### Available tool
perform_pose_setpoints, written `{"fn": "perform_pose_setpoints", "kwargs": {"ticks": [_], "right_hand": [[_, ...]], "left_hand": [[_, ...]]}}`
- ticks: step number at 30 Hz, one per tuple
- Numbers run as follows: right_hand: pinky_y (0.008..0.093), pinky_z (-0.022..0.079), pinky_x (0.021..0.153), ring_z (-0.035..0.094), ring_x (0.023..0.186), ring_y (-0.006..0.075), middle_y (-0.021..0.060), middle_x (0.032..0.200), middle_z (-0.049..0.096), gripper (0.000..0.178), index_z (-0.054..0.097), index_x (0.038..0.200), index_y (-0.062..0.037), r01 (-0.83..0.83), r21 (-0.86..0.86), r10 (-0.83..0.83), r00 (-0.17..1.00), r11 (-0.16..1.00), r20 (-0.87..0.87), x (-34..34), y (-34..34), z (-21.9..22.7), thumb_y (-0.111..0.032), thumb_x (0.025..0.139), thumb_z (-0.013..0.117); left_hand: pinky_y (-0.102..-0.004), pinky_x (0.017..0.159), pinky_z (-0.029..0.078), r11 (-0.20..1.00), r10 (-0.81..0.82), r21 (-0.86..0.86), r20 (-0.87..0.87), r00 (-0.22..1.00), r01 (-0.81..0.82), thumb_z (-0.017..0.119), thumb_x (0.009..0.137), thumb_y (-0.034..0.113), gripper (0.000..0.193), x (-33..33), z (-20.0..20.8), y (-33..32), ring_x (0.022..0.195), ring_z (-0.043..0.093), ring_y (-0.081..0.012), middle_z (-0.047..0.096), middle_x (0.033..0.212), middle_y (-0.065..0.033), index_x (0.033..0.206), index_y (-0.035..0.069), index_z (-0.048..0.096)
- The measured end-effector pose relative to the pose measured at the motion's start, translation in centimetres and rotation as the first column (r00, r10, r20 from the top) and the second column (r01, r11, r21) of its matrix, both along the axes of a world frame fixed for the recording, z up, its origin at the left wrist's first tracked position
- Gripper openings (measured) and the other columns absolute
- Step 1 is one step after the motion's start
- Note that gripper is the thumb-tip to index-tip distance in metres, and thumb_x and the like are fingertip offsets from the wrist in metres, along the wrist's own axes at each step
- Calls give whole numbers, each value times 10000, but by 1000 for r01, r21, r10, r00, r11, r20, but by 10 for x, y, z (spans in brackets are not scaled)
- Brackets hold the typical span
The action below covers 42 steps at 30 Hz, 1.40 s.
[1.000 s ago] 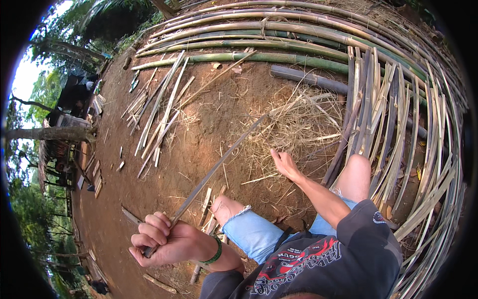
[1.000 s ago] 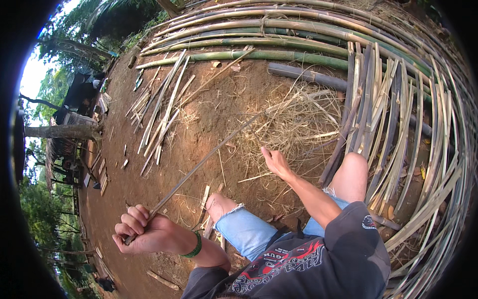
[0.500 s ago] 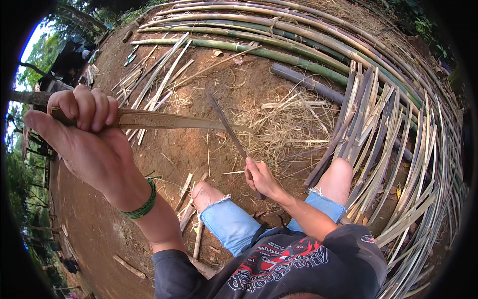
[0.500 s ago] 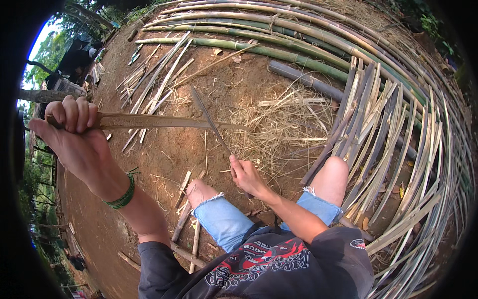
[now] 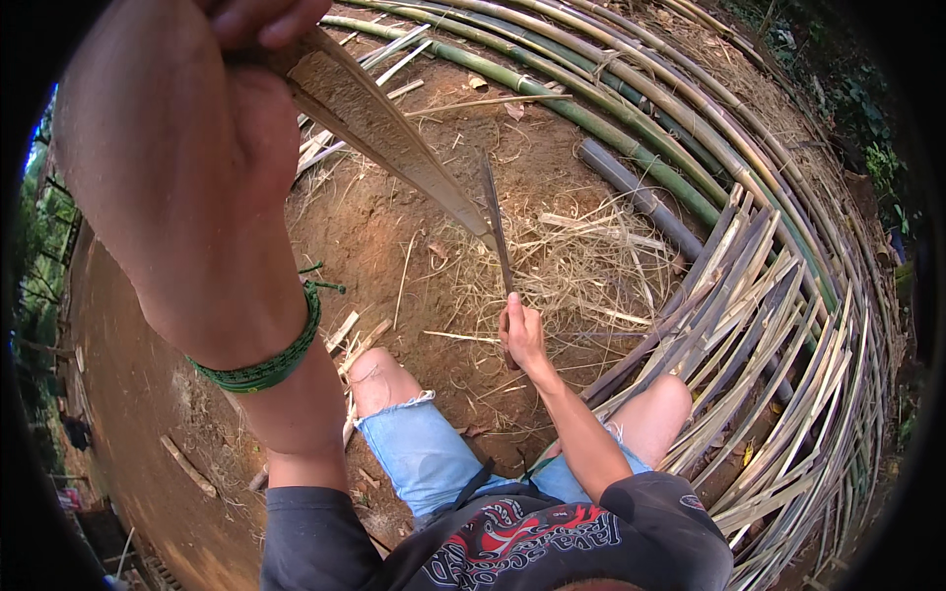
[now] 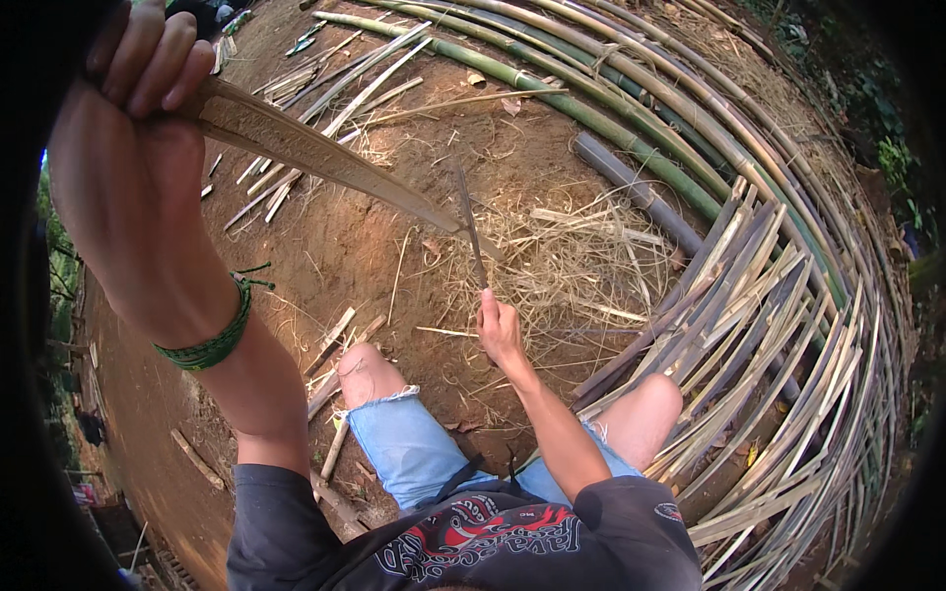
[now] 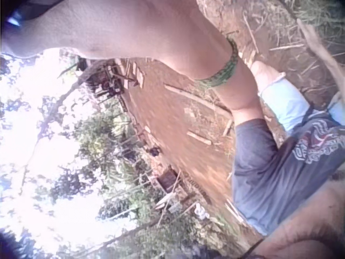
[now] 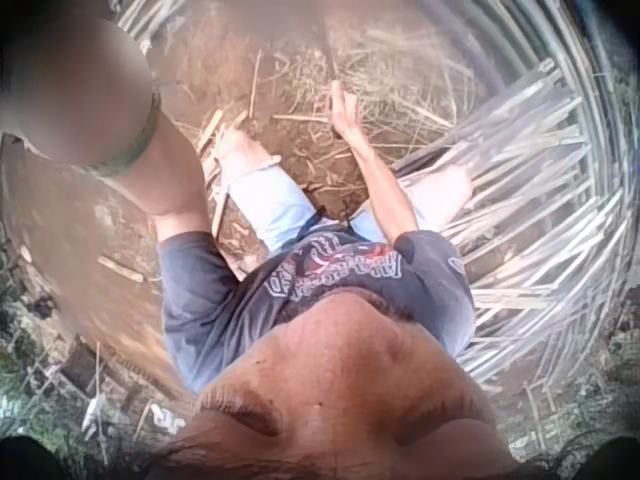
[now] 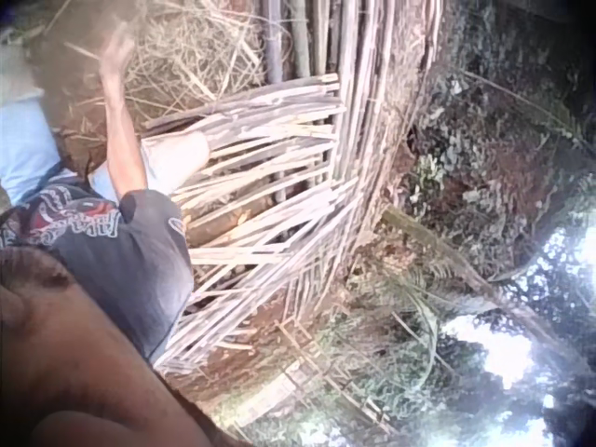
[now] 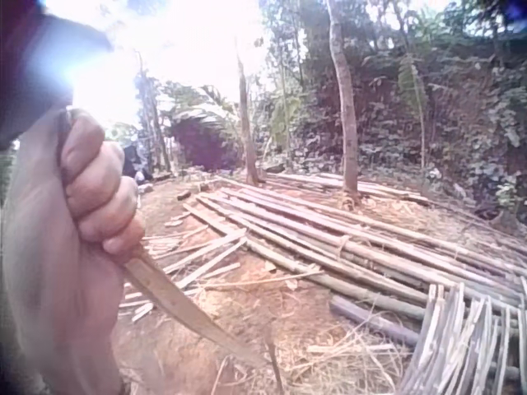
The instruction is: The person sits on the ground and uses a machete to split long bamboo poles into thin strips. They repeatedly strike the bamboo to separate it and then organize the resulting strips into a pile.
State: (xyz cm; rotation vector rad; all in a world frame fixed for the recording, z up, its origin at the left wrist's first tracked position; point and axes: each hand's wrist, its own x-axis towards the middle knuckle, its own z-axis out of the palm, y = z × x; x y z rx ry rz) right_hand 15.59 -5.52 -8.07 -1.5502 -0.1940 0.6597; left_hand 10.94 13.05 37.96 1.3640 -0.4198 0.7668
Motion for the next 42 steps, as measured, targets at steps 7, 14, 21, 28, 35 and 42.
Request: {"fn": "perform_pose_setpoints", "kwargs": {"ticks": [7,14,21,28,35,42], "right_hand": [[288,313,382,399,389,110,-3,465,400,653,456,610,-83,-18,-78,5,987,997,-161,19,-16,-25,-592,1005,356],[302,338,402,393,402,125,-3,510,404,617,450,680,-101,0,-295,-99,943,955,-319,26,-20,-102,-641,972,392],[343,390,411,473,407,165,40,511,478,668,495,606,-63,54,-104,-71,983,993,-170,1,-6,-124,-611,979,407],[354,359,416,458,414,173,43,496,462,686,471,595,-67,-43,-396,-49,975,917,-218,3,-16,-126,-631,976,378],[331,355,437,463,430,160,50,483,460,594,510,643,-34,54,149,-79,982,987,170,-20,30,53,-470,1029,391],[401,366,446,495,422,217,80,439,453,705,506,571,-8,152,-214,-187,970,965,-154,-7,29,-80,-526,1023,349]], "left_hand": [[-242,496,233,986,164,-2,-38,986,-164,366,1063,288,356,-6,-33,-7,510,239,-78,273,592,55,753,119,409],[-235,461,233,977,215,-2,-29,976,-215,379,1059,304,363,5,-28,-12,483,237,-63,261,570,69,737,138,398],[-228,426,232,951,310,13,-9,951,-310,393,1054,321,372,11,-14,-25,455,235,-48,250,548,83,721,157,388],[-225,400,219,769,639,-109,139,756,-630,413,1045,352,393,58,2,-46,427,235,-42,249,528,101,689,189,382],[-225,396,218,683,728,-146,54,683,-716,468,1021,435,424,79,13,-56,420,271,-39,296,516,112,672,200,423],[-245,429,244,620,780,-183,35,625,-763,476,1011,426,384,93,12,-36,456,303,-68,335,558,69,751,145,464]]}}
